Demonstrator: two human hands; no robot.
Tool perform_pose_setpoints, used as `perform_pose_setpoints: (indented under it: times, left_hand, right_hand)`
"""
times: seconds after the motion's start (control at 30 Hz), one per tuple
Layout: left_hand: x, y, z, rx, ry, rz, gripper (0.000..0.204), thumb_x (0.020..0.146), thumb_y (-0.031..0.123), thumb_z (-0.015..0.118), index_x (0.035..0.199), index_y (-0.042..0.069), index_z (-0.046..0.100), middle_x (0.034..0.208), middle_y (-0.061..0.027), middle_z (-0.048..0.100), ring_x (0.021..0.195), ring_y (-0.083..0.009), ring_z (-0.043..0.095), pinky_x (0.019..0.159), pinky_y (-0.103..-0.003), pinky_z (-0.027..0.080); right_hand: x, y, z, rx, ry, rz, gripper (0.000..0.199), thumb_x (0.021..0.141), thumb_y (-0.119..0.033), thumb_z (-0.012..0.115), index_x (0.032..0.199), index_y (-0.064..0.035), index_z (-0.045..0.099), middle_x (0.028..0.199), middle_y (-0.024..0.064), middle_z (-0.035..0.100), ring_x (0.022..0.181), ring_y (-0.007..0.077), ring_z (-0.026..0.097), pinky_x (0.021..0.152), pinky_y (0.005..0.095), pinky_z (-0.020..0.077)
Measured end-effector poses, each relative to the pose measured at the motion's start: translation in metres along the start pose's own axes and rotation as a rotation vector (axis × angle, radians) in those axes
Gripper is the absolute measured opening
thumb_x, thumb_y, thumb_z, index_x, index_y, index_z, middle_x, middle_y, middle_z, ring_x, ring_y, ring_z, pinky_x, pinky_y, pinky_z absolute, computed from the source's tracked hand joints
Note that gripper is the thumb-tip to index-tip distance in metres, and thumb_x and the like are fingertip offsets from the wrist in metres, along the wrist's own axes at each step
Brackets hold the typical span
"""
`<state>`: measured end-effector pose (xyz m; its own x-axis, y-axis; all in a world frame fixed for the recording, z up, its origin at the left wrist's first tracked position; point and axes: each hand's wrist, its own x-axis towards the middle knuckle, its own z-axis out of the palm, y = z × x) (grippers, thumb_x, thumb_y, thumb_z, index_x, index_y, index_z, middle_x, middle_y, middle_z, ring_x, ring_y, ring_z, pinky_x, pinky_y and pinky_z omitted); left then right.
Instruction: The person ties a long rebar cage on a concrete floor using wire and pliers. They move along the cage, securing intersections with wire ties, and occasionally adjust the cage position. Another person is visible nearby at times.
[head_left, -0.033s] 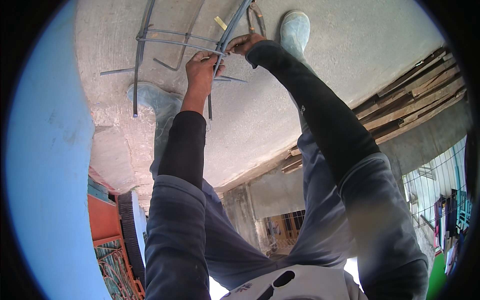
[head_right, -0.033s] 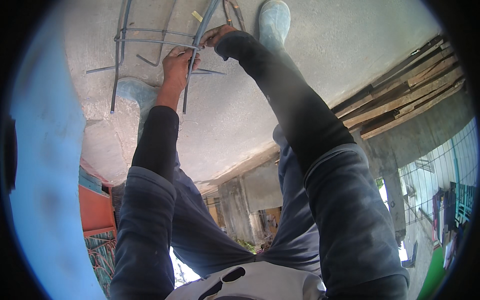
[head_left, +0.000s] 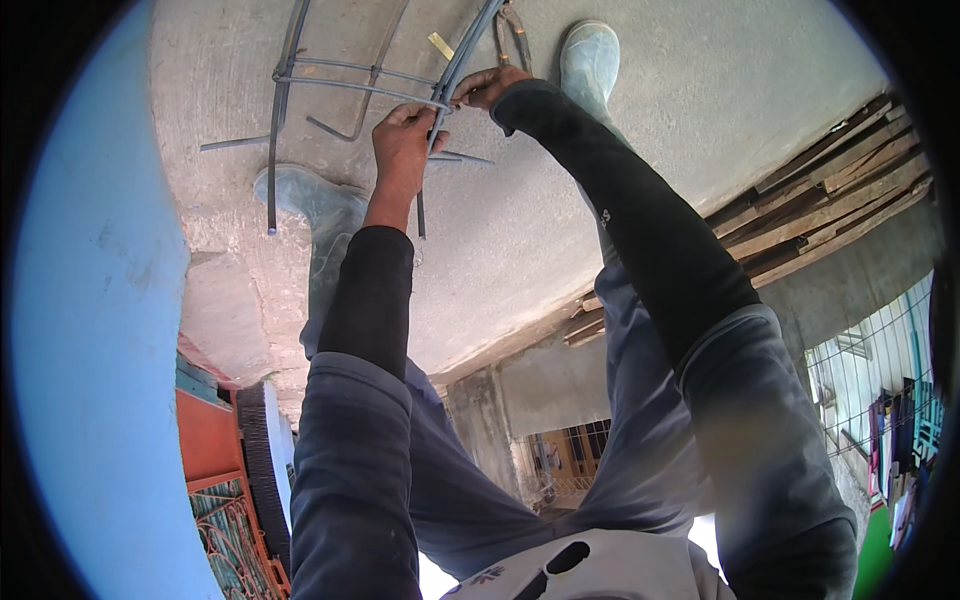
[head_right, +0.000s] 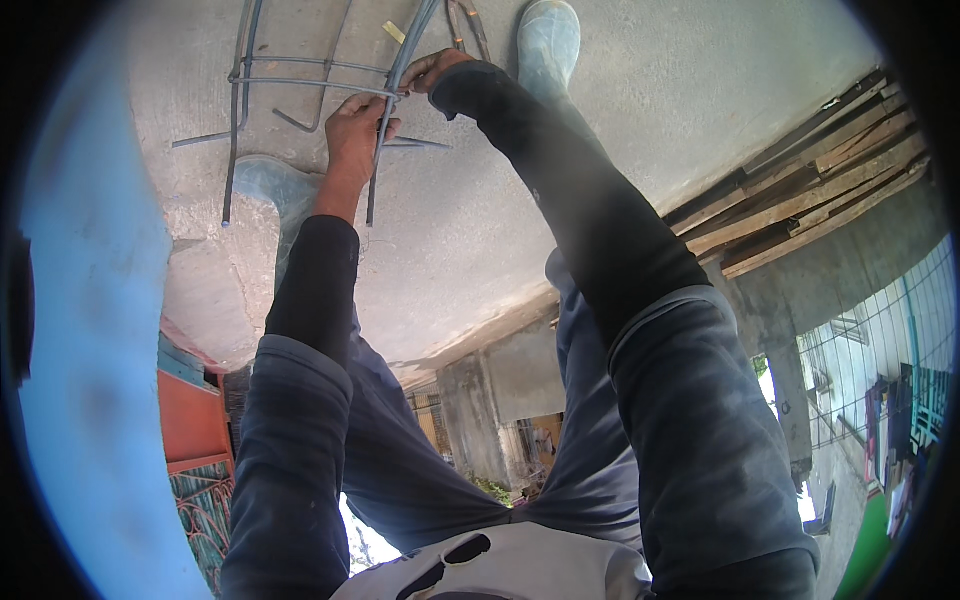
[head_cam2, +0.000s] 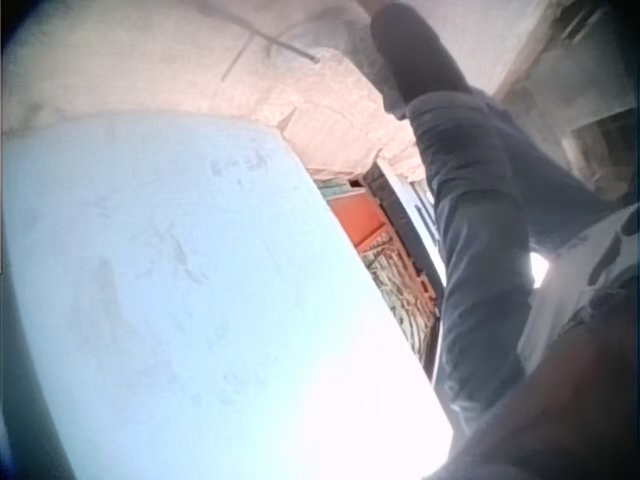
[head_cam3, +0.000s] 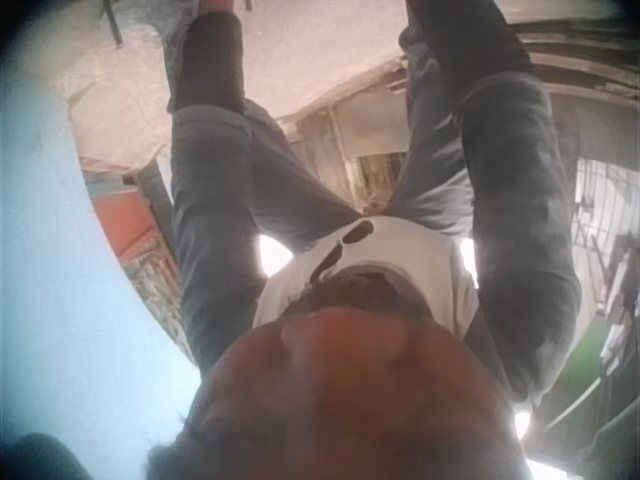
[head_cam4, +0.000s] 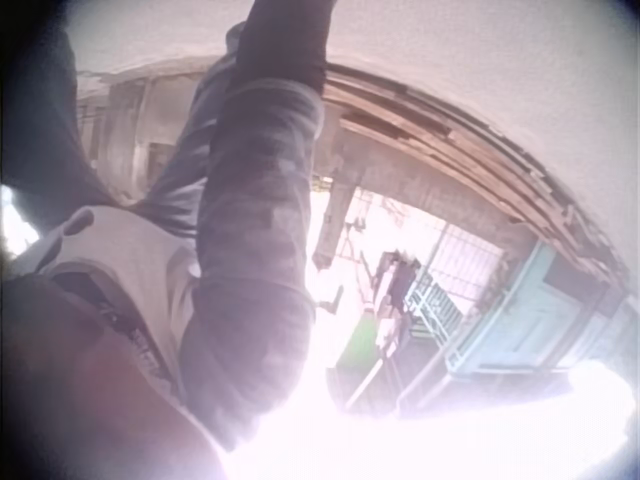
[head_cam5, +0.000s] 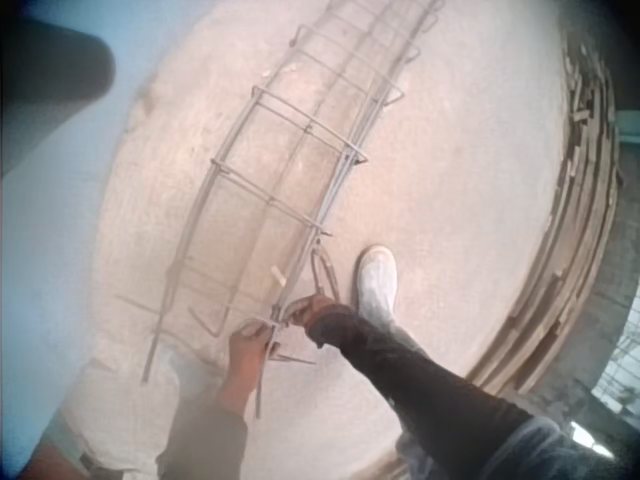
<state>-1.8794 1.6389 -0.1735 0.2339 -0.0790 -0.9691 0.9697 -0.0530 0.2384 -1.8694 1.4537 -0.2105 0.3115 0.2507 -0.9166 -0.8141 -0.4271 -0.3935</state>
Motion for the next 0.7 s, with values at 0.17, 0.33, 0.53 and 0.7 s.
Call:
perform_pose_setpoints:
  times: [0.17, 0.33, 0.53, 0.7]
  left_hand:
    - [-0.011, 0.005, 0.001, 0.171, -0.046, 0.208, 0.025, 0.090, 0.023, 0.063, 0.093, -0.003, 0.065, 0.089, -0.0112, 0.068, 0.068, -0.0177, 0.062, 0.063, -0.029, 0.051]
    - [-0.008, -0.002, 0.006, 0.940, 0.094, 0.606, 0.031, 0.090, 0.027, 0.062, 0.091, -0.004, 0.065, 0.085, -0.0217, 0.067, 0.069, -0.0346, 0.066, 0.063, -0.039, 0.053]
    - [-0.016, 0.001, 0.009, 1.185, 0.176, 0.636, 0.029, 0.092, 0.026, 0.057, 0.087, -0.002, 0.064, 0.083, -0.0238, 0.067, 0.075, -0.0406, 0.067, 0.065, -0.046, 0.053]
    - [-0.024, 0.019, 0.014, 1.350, 0.233, 0.565, 0.029, 0.092, 0.025, 0.052, 0.086, -0.001, 0.064, 0.084, -0.0230, 0.068, 0.076, -0.0394, 0.068, 0.069, -0.047, 0.053]
  right_hand:
    - [0.012, 0.014, 0.001, 0.071, 0.009, 0.004, 0.020, 0.084, -0.011, 0.061, 0.100, -0.0093, 0.074, 0.095, 0.0032, 0.072, 0.086, 0.0122, 0.064, 0.079, 0.0245, 0.0501]
    - [0.009, -0.001, -0.002, 0.082, -0.068, -0.104, 0.024, 0.078, -0.009, 0.063, 0.099, -0.0082, 0.075, 0.091, 0.0051, 0.071, 0.073, 0.0131, 0.063, 0.062, 0.0267, 0.0530]
    - [0.002, -0.013, -0.004, -0.002, -0.037, -0.008, 0.024, 0.080, -0.009, 0.063, 0.101, -0.0073, 0.074, 0.095, 0.0051, 0.072, 0.085, 0.0128, 0.065, 0.084, 0.0239, 0.0504]
    - [0.007, -0.018, 0.007, -0.074, 0.016, -0.044, 0.028, 0.080, -0.010, 0.060, 0.105, -0.0090, 0.073, 0.086, 0.0074, 0.072, 0.064, 0.0146, 0.065, 0.055, 0.0300, 0.0546]
